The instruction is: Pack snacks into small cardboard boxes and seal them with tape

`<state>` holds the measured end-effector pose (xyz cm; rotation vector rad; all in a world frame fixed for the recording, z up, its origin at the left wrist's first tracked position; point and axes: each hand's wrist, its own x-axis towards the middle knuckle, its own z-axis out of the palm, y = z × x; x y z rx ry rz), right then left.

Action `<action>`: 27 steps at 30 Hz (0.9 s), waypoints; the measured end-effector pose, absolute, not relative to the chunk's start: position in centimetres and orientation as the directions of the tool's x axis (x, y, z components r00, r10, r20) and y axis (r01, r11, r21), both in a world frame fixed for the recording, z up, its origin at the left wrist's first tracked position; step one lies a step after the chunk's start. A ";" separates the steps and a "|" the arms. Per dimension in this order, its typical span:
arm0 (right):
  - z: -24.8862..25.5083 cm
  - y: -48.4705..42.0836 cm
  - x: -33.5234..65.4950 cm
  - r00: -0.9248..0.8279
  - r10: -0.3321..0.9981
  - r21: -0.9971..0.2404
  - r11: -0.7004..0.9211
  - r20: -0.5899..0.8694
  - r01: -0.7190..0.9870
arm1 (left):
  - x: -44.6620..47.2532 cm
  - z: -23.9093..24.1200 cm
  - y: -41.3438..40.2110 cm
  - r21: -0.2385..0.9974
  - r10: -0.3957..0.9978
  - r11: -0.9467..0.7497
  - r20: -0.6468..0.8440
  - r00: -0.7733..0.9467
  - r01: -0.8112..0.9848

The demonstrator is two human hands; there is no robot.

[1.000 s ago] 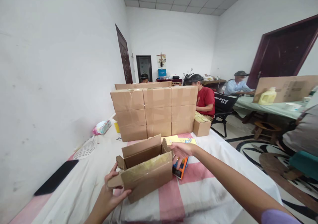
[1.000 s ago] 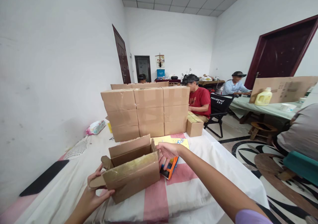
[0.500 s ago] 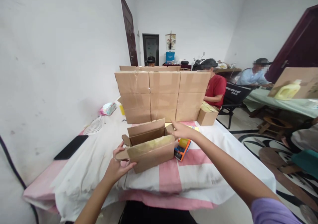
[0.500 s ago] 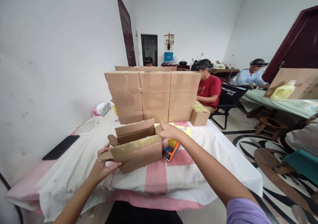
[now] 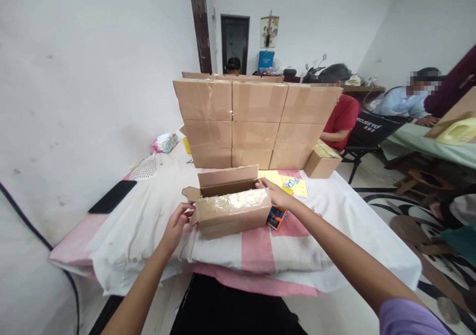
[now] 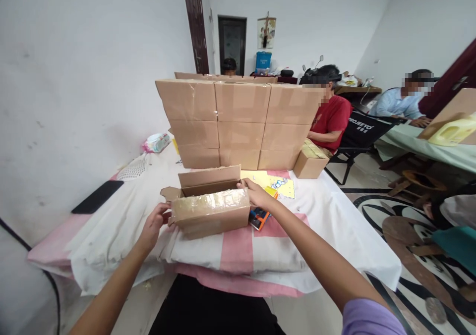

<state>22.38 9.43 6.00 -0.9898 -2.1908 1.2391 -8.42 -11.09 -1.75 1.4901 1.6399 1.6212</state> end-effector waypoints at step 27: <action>6.6 5.9 23.1 -0.681 0.096 -0.202 0.976 0.726 -0.078 | -8.5 -2.2 -10.1 0.786 0.901 -0.328 0.427 -0.077 0.525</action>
